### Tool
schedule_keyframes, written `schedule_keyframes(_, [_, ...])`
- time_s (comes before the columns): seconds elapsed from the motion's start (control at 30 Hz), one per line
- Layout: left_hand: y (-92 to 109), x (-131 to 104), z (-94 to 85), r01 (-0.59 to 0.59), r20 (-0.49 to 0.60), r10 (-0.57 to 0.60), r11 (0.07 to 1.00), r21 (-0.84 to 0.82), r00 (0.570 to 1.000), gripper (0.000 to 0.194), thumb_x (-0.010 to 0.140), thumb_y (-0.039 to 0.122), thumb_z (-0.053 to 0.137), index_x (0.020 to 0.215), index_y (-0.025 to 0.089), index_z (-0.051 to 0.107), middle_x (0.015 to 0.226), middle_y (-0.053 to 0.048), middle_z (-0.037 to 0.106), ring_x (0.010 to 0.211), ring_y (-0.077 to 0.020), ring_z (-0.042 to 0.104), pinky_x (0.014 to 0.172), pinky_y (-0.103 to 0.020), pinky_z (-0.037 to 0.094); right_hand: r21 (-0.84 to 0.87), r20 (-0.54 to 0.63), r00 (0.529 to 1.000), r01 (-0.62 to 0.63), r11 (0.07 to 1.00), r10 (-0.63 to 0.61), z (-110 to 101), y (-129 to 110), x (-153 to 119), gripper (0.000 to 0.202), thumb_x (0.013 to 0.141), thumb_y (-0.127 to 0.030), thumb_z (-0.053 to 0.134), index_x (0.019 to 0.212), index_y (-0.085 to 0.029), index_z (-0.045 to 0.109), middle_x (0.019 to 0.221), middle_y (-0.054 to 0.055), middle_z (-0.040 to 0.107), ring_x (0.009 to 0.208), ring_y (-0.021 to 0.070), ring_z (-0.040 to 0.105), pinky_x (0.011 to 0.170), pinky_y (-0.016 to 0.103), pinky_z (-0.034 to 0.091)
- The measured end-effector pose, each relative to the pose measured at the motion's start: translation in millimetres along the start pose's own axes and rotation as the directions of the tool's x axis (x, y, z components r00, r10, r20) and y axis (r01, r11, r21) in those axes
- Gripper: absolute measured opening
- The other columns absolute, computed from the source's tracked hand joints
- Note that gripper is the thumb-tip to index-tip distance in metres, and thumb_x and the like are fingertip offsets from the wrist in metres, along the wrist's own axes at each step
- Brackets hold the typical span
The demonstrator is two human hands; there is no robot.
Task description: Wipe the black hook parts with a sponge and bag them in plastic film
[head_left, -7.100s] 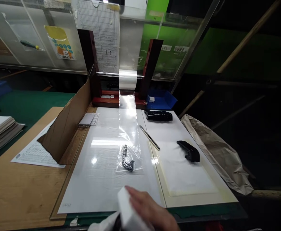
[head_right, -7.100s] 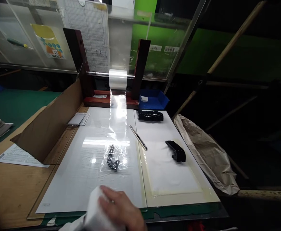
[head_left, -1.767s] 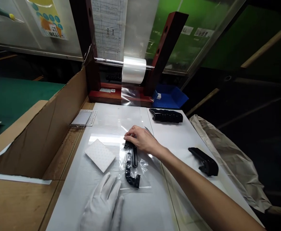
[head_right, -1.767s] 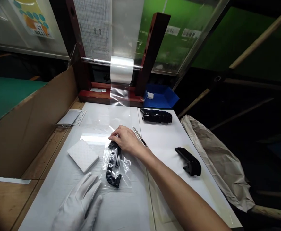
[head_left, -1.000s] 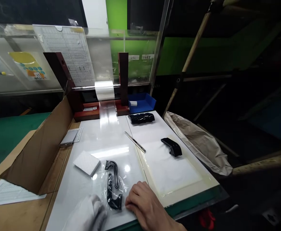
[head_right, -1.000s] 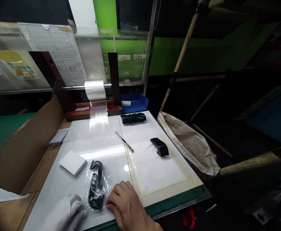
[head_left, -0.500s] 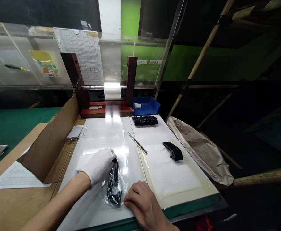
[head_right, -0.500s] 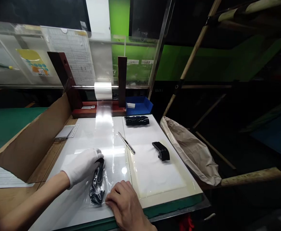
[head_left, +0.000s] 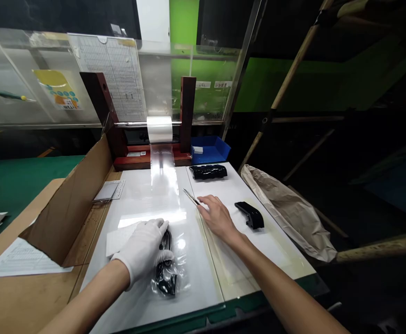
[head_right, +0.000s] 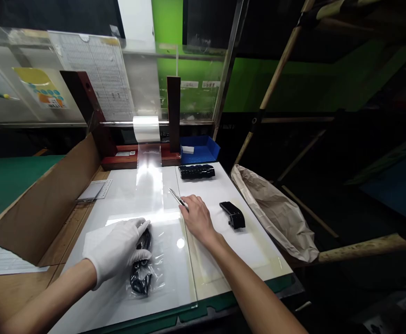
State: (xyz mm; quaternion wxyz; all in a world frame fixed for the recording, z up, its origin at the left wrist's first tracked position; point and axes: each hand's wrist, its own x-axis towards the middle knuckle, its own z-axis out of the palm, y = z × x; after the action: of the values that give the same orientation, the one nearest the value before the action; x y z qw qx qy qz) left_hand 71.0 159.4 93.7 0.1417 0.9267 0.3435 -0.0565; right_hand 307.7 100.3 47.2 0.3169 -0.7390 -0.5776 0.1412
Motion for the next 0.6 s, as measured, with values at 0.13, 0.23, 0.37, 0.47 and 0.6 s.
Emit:
schedule_keyframes(0.13, [-4, -2, 7.6, -0.024, -0.065, 0.023, 1.0, -0.016, 0.998, 0.059, 0.075, 0.045, 0.084, 0.12, 0.011, 0.067, 0.103, -0.013, 0.07, 0.086, -0.0328, 0.066, 0.078, -0.047, 0.059, -0.145, 0.038, 0.994, -0.094, 0.985, 0.1, 13, 14, 44, 0.025, 0.1, -0.035, 0.063, 0.118, -0.018, 0.065, 0.124, 0.008, 0.065, 0.11, 0.0231, 0.065, 0.097, 0.047, 0.054])
schedule_keyframes(0.23, [-28, -10, 27.6, -0.085, -0.185, 0.078, 0.996, -0.031, 0.98, 0.065, 0.083, 0.042, 0.078, 0.137, 0.013, 0.054, 0.122, -0.015, 0.067, 0.106, -0.03, 0.065, 0.097, -0.044, 0.056, -0.181, 0.068, 0.989, -0.115, 0.977, 0.129, 17, 19, 49, 0.026, 0.1, -0.036, 0.063, 0.117, -0.017, 0.065, 0.12, 0.008, 0.067, 0.106, 0.022, 0.067, 0.093, 0.044, 0.056])
schedule_keyframes(0.37, [-66, -14, 39.4, -0.043, -0.393, 0.018, 0.997, -0.057, 0.919, 0.06, 0.099, 0.038, 0.056, 0.149, 0.014, 0.036, 0.136, -0.019, 0.059, 0.116, -0.0307, 0.062, 0.105, -0.052, 0.05, -0.195, 0.092, 0.987, -0.112, 0.974, 0.132, 1, 23, 42, 0.026, 0.101, -0.038, 0.061, 0.116, -0.016, 0.065, 0.112, 0.006, 0.068, 0.096, 0.0192, 0.068, 0.086, 0.04, 0.058])
schedule_keyframes(0.47, [-85, 5, 21.2, -0.028, -0.491, -0.024, 0.995, -0.1, 0.871, 0.062, 0.099, 0.045, 0.053, 0.15, 0.013, 0.039, 0.147, -0.02, 0.052, 0.137, -0.0338, 0.049, 0.119, -0.053, 0.037, -0.198, 0.108, 0.991, -0.054, 0.979, 0.076, -19, 12, 46, 0.028, 0.103, -0.04, 0.057, 0.116, -0.016, 0.063, 0.101, 0.004, 0.069, 0.084, 0.0163, 0.068, 0.078, 0.036, 0.058])
schedule_keyframes(0.6, [-101, 55, -7.6, -0.043, -0.439, -0.048, 0.98, -0.196, 0.897, 0.083, 0.092, 0.048, 0.065, 0.158, 0.013, 0.03, 0.161, -0.019, 0.04, 0.148, -0.0298, 0.039, 0.125, -0.044, 0.03, -0.197, 0.209, 0.969, 0.173, 0.965, -0.131, -25, -24, 68, 0.026, 0.104, -0.04, 0.056, 0.107, -0.016, 0.066, 0.097, 0.002, 0.069, 0.084, 0.0161, 0.067, 0.08, 0.035, 0.057])
